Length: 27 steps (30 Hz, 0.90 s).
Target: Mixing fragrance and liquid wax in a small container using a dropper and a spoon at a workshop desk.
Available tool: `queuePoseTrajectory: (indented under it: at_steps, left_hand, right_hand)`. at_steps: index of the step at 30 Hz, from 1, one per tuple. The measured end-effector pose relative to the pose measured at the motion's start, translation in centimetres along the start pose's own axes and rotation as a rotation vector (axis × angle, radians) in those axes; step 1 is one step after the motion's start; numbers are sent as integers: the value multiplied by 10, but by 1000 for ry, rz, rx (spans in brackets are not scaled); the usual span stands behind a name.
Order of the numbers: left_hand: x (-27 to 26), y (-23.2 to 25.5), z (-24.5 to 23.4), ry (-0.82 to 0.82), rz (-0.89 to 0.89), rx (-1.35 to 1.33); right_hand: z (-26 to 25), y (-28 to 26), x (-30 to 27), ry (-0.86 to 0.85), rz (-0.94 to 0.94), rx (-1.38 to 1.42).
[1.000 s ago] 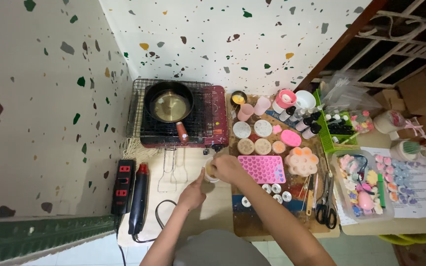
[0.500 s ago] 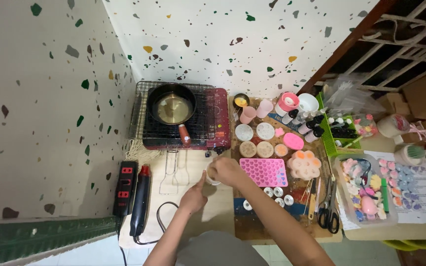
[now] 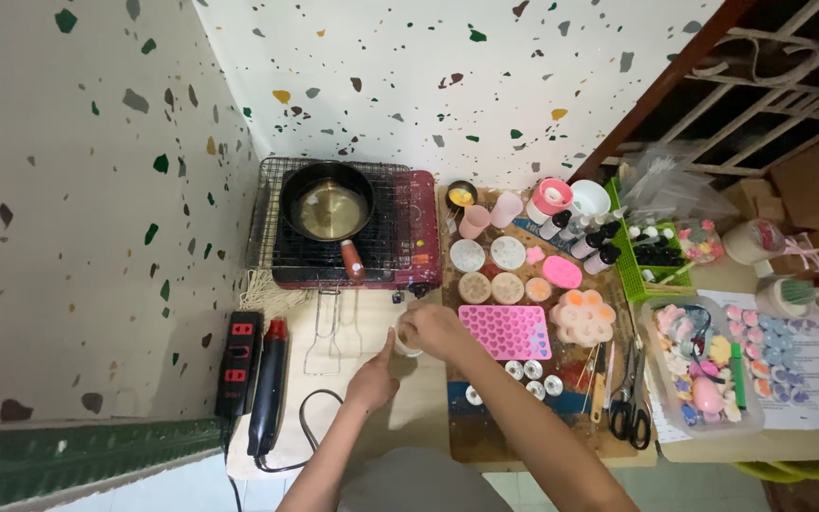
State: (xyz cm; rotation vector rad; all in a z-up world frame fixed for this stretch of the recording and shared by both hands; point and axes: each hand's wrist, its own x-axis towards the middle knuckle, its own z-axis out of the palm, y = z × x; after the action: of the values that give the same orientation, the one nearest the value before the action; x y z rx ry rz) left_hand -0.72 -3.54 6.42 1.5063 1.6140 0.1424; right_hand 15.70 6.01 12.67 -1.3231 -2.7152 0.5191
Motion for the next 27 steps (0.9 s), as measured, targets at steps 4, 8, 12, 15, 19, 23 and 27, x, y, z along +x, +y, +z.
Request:
queuePoseTrajectory:
  at_steps: [4, 8, 12, 15, 19, 23, 27]
  left_hand:
    - [10, -10, 9, 41, 41, -17]
    - [16, -16, 16, 48, 70, -3]
    - [20, -27, 19, 19, 88, 5]
    - [44, -65, 48, 85, 181, 32]
    - [59, -73, 61, 67, 105, 65]
    - [91, -107, 68, 28, 27, 56]
    - [111, -125, 83, 99, 53, 82]
  right_hand:
    - [4, 2, 1, 72, -20, -9]
    - [8, 5, 2, 131, -44, 147]
    - [29, 16, 4, 253, -32, 36]
    - [86, 36, 12, 229, -81, 2]
    - [116, 48, 8, 263, -118, -209]
    - [58, 5, 8, 193, -17, 12]
    - [79, 9, 15, 171, 49, -142]
